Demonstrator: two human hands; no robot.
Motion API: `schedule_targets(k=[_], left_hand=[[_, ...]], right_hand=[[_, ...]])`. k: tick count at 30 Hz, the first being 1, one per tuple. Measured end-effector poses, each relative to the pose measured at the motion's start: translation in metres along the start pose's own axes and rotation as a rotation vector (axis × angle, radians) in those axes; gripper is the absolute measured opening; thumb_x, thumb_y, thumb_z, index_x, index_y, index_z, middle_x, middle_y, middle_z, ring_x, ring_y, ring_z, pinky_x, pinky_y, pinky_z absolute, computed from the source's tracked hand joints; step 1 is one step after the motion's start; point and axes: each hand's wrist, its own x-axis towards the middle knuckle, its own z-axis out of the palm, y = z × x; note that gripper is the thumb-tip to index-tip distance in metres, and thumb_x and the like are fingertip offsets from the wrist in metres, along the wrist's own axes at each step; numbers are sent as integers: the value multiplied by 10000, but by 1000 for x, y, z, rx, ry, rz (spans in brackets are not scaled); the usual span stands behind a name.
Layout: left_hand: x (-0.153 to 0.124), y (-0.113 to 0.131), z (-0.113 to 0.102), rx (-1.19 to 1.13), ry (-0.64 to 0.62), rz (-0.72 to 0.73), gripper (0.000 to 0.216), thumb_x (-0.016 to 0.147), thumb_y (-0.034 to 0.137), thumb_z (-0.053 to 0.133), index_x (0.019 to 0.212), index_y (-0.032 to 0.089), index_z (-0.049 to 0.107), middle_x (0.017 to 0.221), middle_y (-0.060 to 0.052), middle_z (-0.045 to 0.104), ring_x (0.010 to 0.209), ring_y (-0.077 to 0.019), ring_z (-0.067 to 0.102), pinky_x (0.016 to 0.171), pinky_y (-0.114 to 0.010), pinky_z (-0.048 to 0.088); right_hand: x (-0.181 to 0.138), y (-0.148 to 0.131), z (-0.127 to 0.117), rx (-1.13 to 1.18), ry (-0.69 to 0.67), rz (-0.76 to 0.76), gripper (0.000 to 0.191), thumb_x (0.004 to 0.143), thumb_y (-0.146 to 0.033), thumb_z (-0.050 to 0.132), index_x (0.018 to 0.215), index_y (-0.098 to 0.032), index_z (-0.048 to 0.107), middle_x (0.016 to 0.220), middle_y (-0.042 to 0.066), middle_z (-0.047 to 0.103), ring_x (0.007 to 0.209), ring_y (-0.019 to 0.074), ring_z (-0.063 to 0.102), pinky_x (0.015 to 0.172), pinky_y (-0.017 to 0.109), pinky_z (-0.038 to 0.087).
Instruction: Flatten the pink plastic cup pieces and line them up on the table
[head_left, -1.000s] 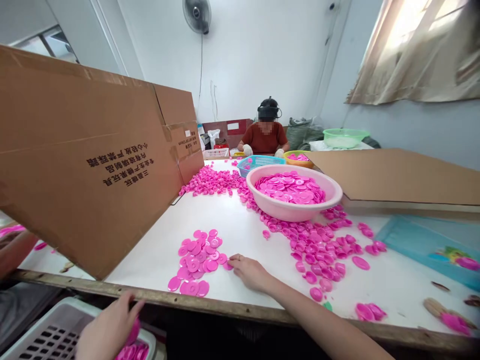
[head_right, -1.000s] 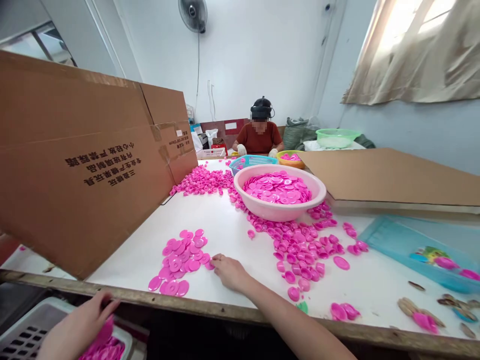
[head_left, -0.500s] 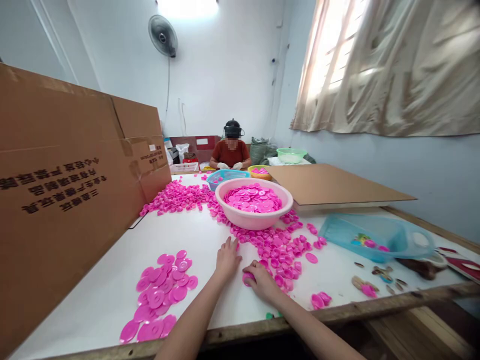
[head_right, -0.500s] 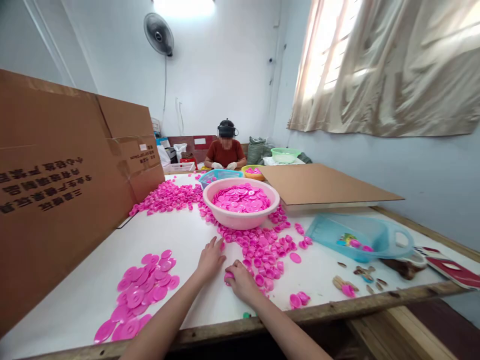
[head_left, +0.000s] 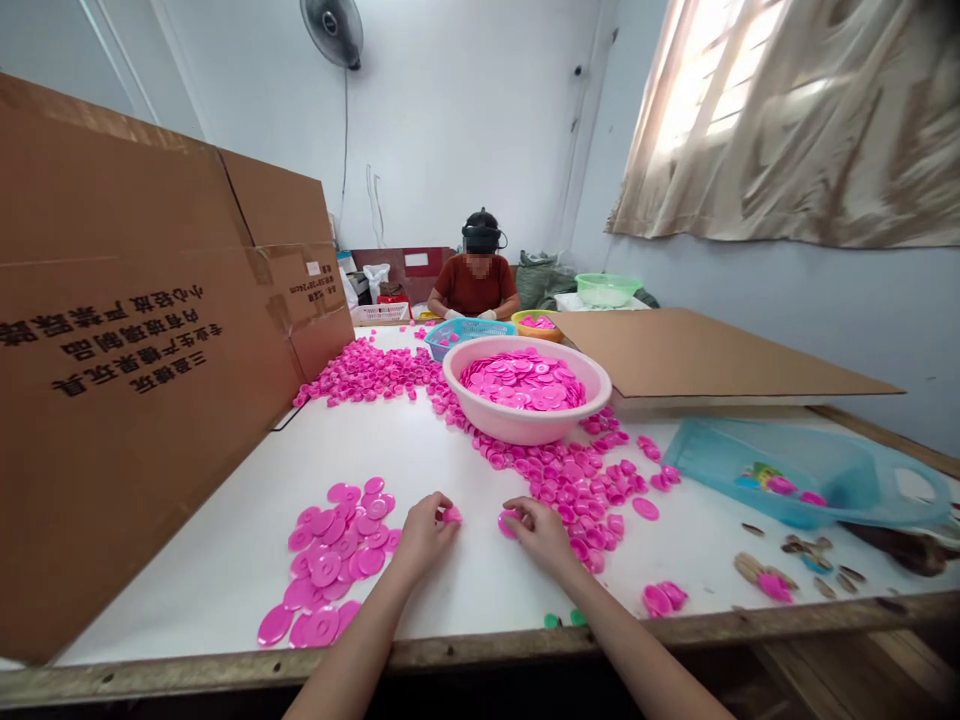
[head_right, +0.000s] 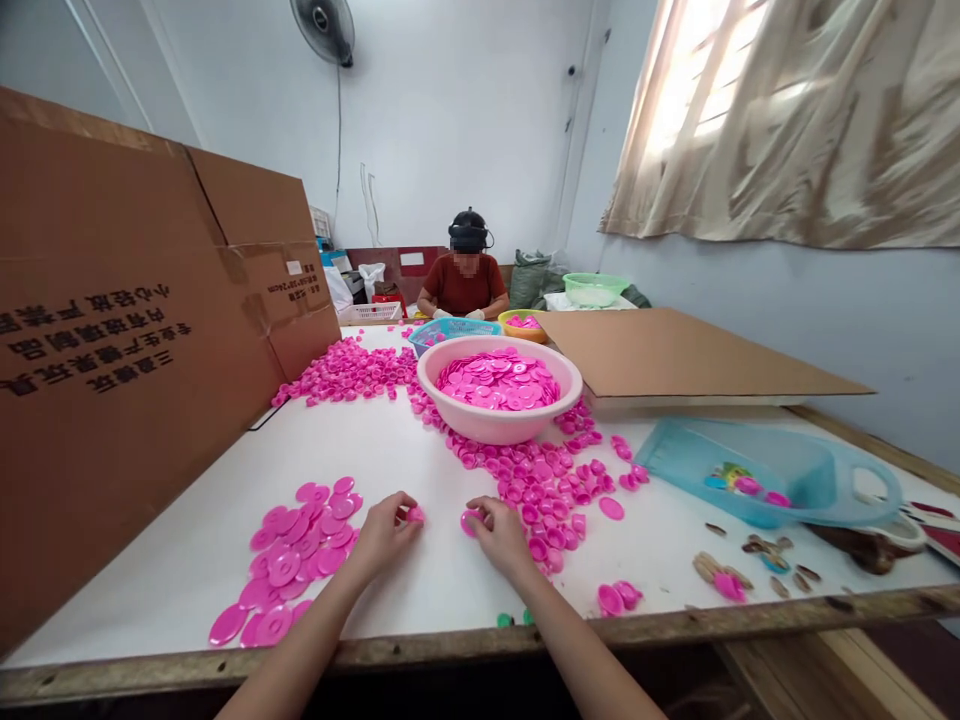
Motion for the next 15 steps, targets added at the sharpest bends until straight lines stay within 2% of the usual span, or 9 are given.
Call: schedule_targets(k=[3,7,10,15], left_hand=[[-5,-2,5,72,-29,-30,169,692,167,503,846,169,573,843,-41,538,720,-122,527,688,-247,406],[-5,2,15,102,-59,-88,299,661,159,538,958,177,519,777,-18,543,708,-123,520,647,-233,388],[-7,2,15,-3,-90,-103,414,675,205,546,1069,190,419,737,7,553,614,-99,513,557,-204,368],[-9,0,10,-123,-92,-67,442,665,221,552,1074,187,387,688,19,568,578,-97,526,516,-192,361]], right_hand=[[0,-2,5,168,-36,109,237,714,-355,524,821,-146,562,603,7,549,473,112,528,436,218,399],[12,-17,24,378,-199,300,240,696,-331,543,844,-145,516,589,-13,547,432,103,538,351,184,385],[28,-30,41,315,-321,293,171,682,-229,565,822,-133,548,520,-23,540,412,82,513,346,156,366],[43,-37,52,251,-502,330,108,720,-217,552,779,-127,543,415,-47,499,337,56,446,338,150,346]])
